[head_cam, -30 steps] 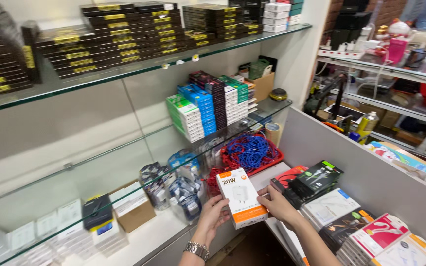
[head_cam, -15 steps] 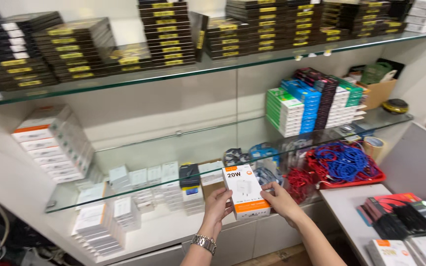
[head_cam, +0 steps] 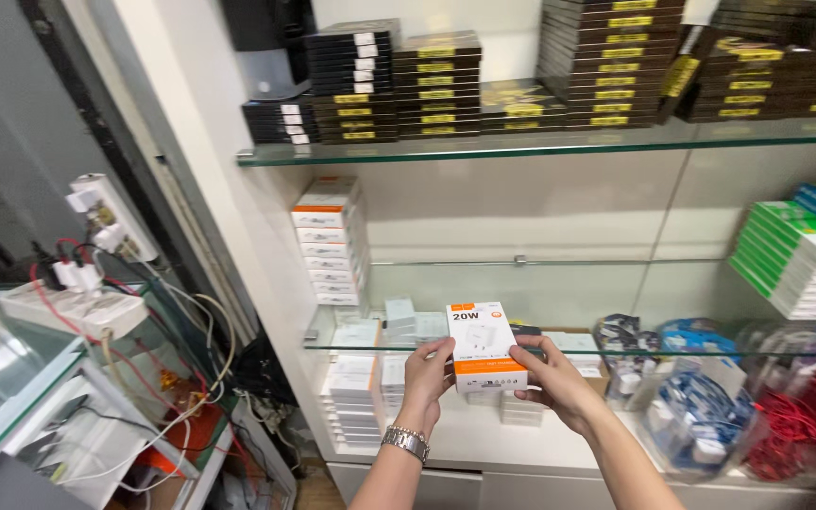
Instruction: The person wipes the surfaces of small electronics boxes with a dark cloth and places them onto a glass shelf. They handle several white and black boxes, wiping each one before stacking them on the shelf.
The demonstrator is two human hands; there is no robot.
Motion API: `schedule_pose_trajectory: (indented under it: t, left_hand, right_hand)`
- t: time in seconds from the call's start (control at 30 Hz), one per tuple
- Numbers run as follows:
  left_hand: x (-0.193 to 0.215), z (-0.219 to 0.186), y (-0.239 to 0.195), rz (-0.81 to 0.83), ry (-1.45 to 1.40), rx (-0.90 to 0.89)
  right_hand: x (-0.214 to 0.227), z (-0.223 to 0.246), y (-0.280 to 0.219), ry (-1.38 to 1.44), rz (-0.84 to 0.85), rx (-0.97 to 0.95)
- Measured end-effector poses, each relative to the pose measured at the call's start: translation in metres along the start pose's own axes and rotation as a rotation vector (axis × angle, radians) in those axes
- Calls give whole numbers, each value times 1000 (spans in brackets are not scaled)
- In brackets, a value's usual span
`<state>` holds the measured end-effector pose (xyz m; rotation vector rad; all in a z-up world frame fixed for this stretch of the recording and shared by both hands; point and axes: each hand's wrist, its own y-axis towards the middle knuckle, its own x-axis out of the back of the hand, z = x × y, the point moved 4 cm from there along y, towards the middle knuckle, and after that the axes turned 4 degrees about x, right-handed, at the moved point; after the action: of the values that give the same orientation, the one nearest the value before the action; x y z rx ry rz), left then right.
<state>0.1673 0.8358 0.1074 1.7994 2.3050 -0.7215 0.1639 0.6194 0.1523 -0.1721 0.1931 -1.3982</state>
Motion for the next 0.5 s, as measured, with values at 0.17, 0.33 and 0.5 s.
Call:
schedule_pose_trajectory:
  t: [0.17, 0.33, 0.5]
  left_hand:
    - [57, -49, 8, -75, -9, -67]
    - [88, -91, 13, -129, -68, -222]
    - [106, -134, 26, -145, -100, -376]
  right_hand:
    - [-86, 11, 29, 125, 21, 42]
    - [-150, 25, 65, 217, -5, 139]
    - [-197, 55, 90, 271, -38, 268]
